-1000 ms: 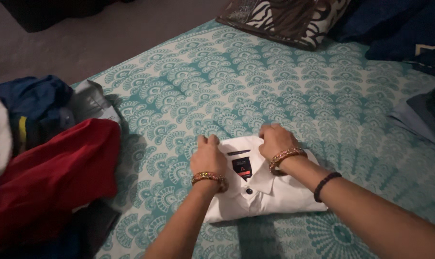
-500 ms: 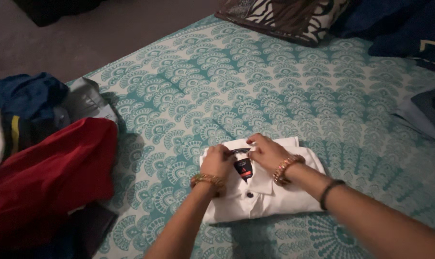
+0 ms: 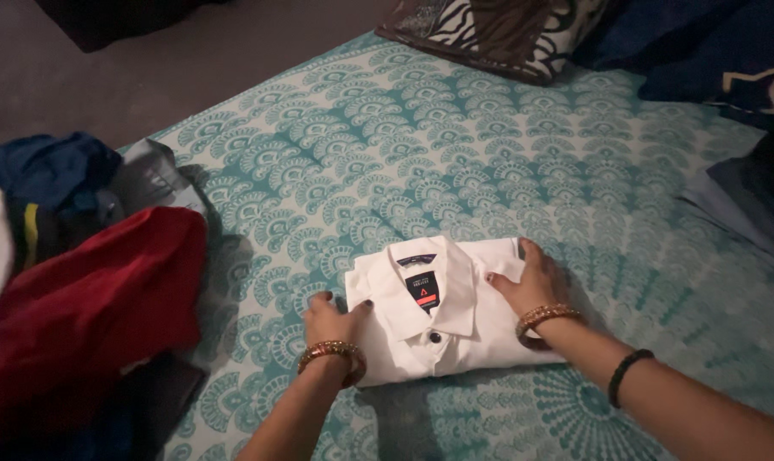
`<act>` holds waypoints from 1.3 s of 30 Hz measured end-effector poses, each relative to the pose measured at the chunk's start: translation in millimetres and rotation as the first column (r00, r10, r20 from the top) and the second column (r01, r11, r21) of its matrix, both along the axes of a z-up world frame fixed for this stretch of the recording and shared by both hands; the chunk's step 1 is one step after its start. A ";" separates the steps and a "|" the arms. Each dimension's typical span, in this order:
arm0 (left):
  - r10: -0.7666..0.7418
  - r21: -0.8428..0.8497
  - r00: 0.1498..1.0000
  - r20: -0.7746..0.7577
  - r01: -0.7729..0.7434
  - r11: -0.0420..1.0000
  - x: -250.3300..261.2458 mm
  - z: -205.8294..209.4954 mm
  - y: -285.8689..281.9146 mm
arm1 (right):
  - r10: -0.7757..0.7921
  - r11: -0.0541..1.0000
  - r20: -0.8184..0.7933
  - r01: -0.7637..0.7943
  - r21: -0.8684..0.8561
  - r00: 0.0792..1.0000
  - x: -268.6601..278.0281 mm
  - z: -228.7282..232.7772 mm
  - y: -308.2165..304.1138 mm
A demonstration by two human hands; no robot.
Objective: The person folds a white collared shirt by hand on a bed, aligning the sleeves and body before placing it onto a stack of other folded clothes.
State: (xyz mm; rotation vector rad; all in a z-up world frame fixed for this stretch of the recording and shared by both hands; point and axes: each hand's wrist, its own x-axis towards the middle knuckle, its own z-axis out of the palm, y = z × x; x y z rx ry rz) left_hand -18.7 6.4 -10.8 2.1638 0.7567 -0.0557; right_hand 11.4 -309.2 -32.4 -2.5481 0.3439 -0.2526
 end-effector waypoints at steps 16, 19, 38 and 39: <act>-0.056 -0.581 0.991 -0.121 -0.025 0.814 15.1 -39.4 11.1 | -0.080 0.925 -0.317 0.189 0.329 0.945 -1.0 -1.3 -45.1; -0.009 -0.700 0.977 -0.213 -0.146 0.699 10.1 -27.0 -0.1 | 0.047 0.588 -0.431 0.324 0.741 0.901 -10.6 27.3 -39.0; -0.156 -0.792 0.949 0.275 0.315 0.523 15.5 52.1 -30.5 | 0.163 0.549 -0.114 0.006 0.836 0.980 -14.5 77.5 -51.7; -0.163 -0.790 0.946 0.281 0.325 0.519 21.7 61.9 -36.3 | 0.158 0.517 -0.071 -0.021 0.856 0.985 -14.5 87.5 -55.8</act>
